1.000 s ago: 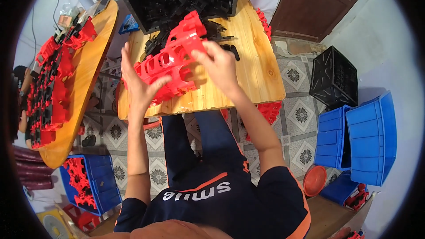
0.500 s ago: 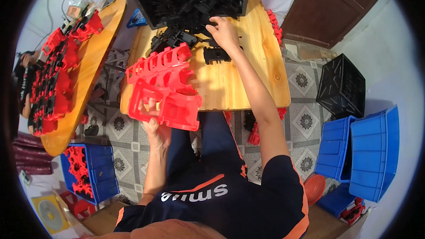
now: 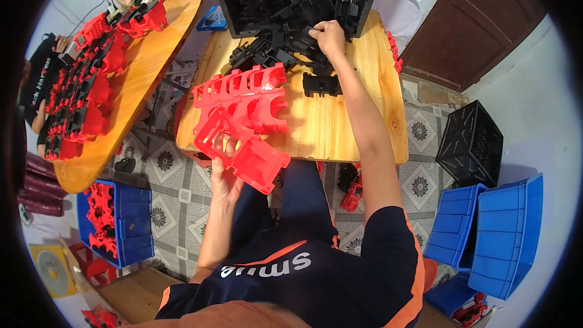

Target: The person assembles toy cars by hand, fitting plastic inserts into toy car shells.

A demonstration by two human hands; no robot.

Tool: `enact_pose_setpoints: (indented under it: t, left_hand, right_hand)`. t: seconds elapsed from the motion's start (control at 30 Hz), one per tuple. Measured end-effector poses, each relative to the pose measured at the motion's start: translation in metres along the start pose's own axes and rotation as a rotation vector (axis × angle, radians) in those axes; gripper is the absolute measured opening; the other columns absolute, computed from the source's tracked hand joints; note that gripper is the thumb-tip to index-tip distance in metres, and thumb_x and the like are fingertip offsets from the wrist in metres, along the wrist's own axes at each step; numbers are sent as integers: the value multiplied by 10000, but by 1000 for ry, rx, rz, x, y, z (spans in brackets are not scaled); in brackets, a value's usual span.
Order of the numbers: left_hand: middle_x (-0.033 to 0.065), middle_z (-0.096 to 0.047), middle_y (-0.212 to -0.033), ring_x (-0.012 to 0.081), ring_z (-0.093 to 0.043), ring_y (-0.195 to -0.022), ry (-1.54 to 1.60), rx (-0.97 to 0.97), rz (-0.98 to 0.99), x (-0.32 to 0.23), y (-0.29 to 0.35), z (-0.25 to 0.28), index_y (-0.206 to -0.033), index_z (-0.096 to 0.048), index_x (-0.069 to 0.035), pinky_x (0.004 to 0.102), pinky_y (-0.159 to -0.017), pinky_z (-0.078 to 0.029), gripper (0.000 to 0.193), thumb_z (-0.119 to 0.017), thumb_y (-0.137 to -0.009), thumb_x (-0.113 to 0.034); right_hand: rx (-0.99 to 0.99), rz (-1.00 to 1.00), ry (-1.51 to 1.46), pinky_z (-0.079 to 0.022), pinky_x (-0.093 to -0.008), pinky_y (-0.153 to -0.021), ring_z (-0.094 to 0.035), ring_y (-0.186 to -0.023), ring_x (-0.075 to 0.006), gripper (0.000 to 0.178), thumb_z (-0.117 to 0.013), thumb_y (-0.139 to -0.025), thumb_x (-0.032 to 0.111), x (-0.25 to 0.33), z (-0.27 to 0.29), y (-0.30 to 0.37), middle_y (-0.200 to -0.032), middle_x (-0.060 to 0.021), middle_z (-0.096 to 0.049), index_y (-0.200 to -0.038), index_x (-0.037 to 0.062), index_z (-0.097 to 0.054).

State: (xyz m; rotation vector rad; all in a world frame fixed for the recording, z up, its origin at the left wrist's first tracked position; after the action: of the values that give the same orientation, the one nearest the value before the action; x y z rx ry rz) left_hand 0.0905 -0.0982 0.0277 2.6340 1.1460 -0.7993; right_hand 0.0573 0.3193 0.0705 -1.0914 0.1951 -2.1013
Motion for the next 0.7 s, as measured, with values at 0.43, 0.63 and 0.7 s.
enact_pose_setpoints:
  t: [0.43, 0.63, 0.7]
  left_hand:
    - [99, -401, -1437, 313, -417, -1329, -87, 99, 155, 11, 10, -12, -1437, -360, -140, 498, -1100, -387, 884, -833, -727, -371]
    - [127, -430, -1386, 307, -487, -1238, -52, 74, 212, 28, 18, -30, -1473, -273, -138, 456, -1030, -447, 935, -831, -734, -271]
    - [134, -424, -1391, 317, -479, -1247, -69, 85, 228, 27, 19, -32, -1481, -243, -141, 475, -1042, -436, 949, -825, -743, -279]
  right_hand:
    - [353, -871, -888, -580, -324, -652, -670, -692, -216, 153, -474, -916, 0, -84, 124, 188, -865, -137, -671, -1024, -34, -576]
    - [-221, -140, 397, -532, -373, -749, -663, -824, -269, 183, -552, -914, 51, -68, 167, 205, -976, -135, -671, -1086, 1, -592]
    - [-511, -144, 177, -516, -359, -782, -655, -883, -261, 199, -563, -915, 65, -53, 169, 219, -1025, -112, -671, -1099, 4, -607]
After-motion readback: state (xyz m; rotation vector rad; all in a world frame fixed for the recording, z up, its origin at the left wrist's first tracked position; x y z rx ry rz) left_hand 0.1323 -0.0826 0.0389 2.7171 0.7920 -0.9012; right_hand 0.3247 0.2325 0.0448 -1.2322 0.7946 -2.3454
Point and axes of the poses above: each hand's wrist, its own y-axis away from the middle knuckle, its own z-axis out of the back of the hand, x = y × z, the point moved 2 cm from there along -y, towards the middle knuckle
